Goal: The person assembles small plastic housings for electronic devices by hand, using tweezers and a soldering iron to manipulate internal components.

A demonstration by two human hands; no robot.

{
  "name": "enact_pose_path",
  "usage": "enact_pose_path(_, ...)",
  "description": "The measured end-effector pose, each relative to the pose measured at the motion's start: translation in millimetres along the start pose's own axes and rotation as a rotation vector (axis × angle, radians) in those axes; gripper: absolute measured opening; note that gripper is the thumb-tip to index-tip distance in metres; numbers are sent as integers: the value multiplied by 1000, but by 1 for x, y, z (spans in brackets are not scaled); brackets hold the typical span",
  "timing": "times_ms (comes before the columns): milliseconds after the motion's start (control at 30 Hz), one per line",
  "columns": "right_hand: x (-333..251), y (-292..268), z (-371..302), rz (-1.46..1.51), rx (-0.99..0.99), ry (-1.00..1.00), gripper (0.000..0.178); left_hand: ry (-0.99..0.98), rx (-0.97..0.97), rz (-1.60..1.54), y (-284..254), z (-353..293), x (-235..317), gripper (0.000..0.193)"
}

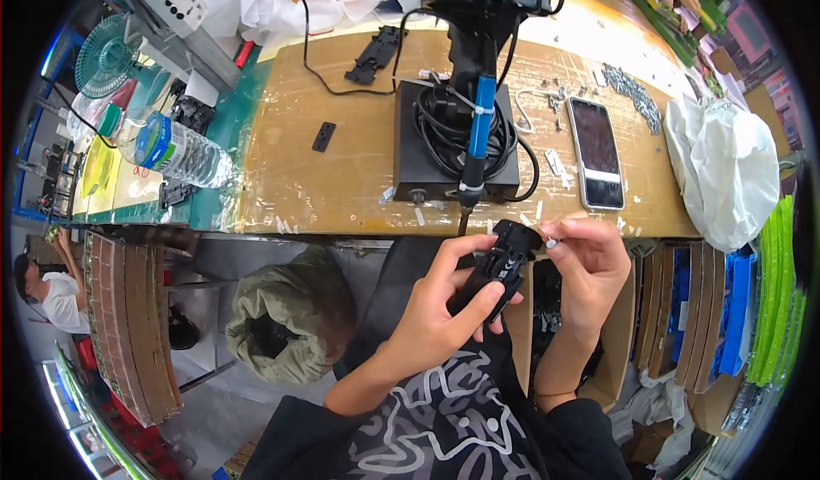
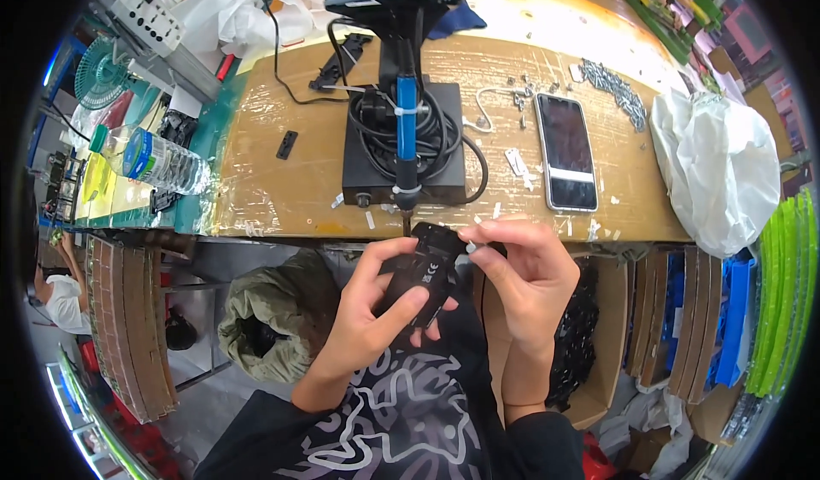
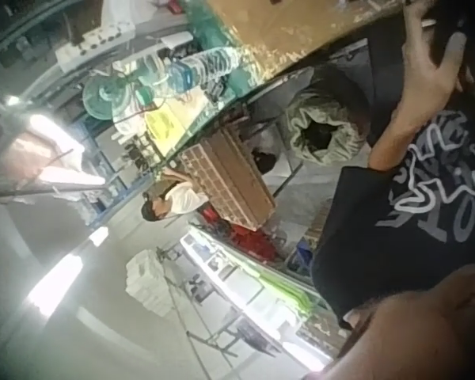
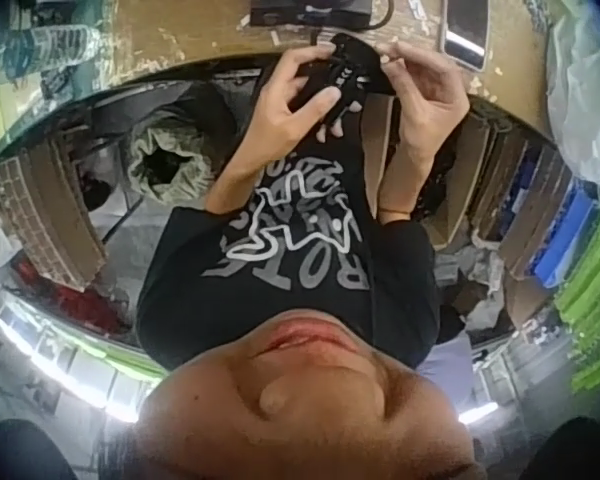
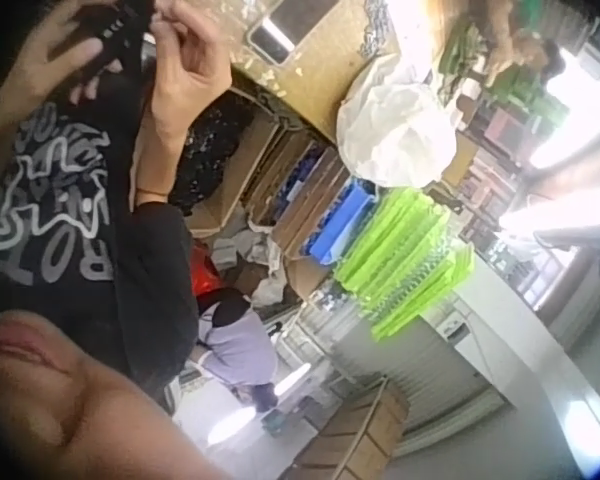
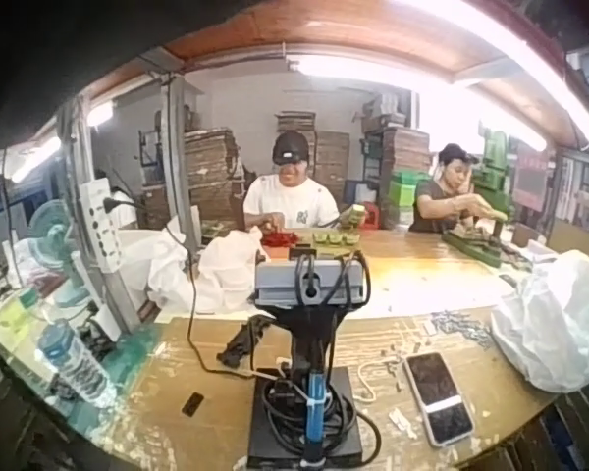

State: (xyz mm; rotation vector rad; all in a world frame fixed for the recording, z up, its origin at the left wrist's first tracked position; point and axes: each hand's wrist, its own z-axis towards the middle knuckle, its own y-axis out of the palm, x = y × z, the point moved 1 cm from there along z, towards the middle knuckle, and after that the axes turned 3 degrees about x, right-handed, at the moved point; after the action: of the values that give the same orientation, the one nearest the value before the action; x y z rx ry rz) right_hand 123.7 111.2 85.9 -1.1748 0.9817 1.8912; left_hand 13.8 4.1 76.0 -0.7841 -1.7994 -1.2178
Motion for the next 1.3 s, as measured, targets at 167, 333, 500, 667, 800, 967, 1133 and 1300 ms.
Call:
enact_pose_path(167,-2,-5,17,-312,-215,-158,22,4,-1,123,3,12,-1,31)
enact_pose_path(333,0,-11,21,-389,-221,-168,30,11,2,185,4,13,-4,30)
enact_pose_path(500,-14,-13,29,-475,-312,-211,42,-3,-32,327,5,12,0,32)
enact_pose_path(667,-28,-9,36,-636,-459,-255,44,148,-42,478,3,9,-3,34)
enact_pose_path(800,-33,-6,35,-717,-521,-304,44,201,-31,555,3,9,-2,34)
enact_pose_path(967,-31,-7,34,-691,-466,-304,38,178,-44,576,4,9,0,35)
enact_pose_path(1133,-29,-7,29,-713,-429,-279,36,261,-30,665,7,7,0,33)
enact_pose_path(1300,-28,-4,24,-745,-426,-236,30,369,-28,814,1,8,1,35)
